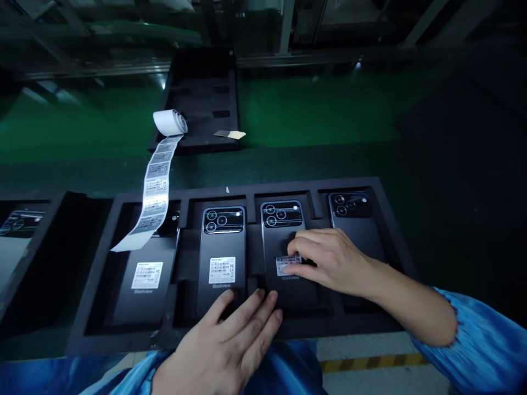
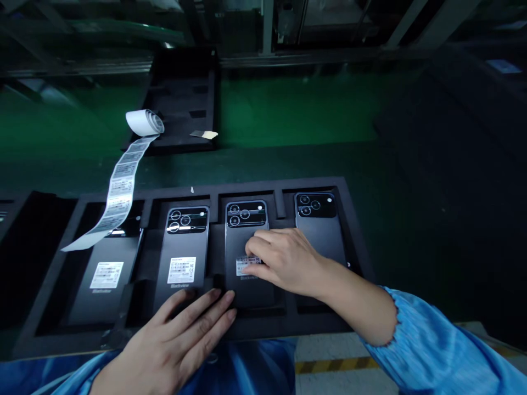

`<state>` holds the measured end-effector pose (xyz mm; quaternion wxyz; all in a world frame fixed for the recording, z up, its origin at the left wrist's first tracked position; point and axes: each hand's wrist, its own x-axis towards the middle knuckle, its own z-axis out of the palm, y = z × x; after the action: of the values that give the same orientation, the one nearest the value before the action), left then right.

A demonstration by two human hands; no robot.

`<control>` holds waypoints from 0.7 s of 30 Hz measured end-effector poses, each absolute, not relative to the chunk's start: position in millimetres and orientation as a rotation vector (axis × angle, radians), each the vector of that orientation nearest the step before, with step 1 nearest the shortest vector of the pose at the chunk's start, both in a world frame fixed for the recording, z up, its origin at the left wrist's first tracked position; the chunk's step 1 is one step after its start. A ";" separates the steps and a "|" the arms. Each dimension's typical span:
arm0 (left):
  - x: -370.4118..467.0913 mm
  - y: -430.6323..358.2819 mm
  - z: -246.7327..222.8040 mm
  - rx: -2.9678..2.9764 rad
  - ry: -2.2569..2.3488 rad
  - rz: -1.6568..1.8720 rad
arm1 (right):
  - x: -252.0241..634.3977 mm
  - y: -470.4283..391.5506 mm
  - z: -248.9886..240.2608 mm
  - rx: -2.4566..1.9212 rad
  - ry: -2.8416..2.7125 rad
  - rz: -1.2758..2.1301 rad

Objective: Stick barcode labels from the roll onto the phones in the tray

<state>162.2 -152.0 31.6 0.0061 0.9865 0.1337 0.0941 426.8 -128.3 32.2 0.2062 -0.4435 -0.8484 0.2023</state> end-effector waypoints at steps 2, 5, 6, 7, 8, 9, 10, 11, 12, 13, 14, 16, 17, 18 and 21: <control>162.8 -151.8 31.4 3.098 0.416 0.304 | 426.2 -127.7 36.2 -1.255 -2.448 0.459; 162.7 -151.7 29.8 3.100 0.414 0.321 | 425.6 -125.1 42.0 -1.248 -2.556 0.361; 162.5 -151.7 29.2 3.099 0.414 0.327 | 425.7 -123.6 43.2 -1.234 -2.580 0.353; 162.2 -151.7 28.8 3.100 0.412 0.332 | 426.0 -121.8 43.9 -1.215 -2.599 0.358; 161.9 -151.8 28.6 3.103 0.410 0.337 | 426.5 -119.7 44.1 -1.193 -2.614 0.372; 161.7 -151.9 28.8 3.104 0.413 0.333 | 427.1 -117.4 44.0 -1.165 -2.626 0.391; 161.6 -152.0 29.1 3.107 0.414 0.328 | 427.9 -115.0 43.6 -1.139 -2.637 0.413; 161.6 -152.1 29.7 3.108 0.417 0.317 | 428.7 -112.5 43.1 -1.115 -2.644 0.434; 161.6 -152.2 30.3 3.108 0.419 0.302 | 429.4 -110.2 42.6 -1.093 -2.648 0.451; 161.8 -152.4 30.8 3.104 0.422 0.293 | 430.1 -108.2 42.1 -1.076 -2.647 0.460; 162.0 -152.6 31.1 3.100 0.428 0.283 | 430.6 -106.6 41.7 -1.064 -2.644 0.460; 162.3 -152.7 31.2 3.088 0.431 0.279 | 430.9 -104.7 40.5 -1.056 -2.634 0.433; 162.4 -152.7 31.2 3.082 0.434 0.281 | 430.9 -104.6 39.5 -1.058 -2.628 0.408; 162.6 -152.5 31.2 3.079 0.431 0.276 | 430.7 -104.8 38.1 -1.068 -2.621 0.378; 163.2 -151.0 32.8 3.093 0.388 0.248 | 430.2 -106.7 32.4 -1.126 -2.587 0.257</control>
<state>163.2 -151.0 32.8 0.0075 0.9891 0.1240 0.0794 430.2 -106.7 32.4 0.1536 -0.3926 -0.9023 0.0896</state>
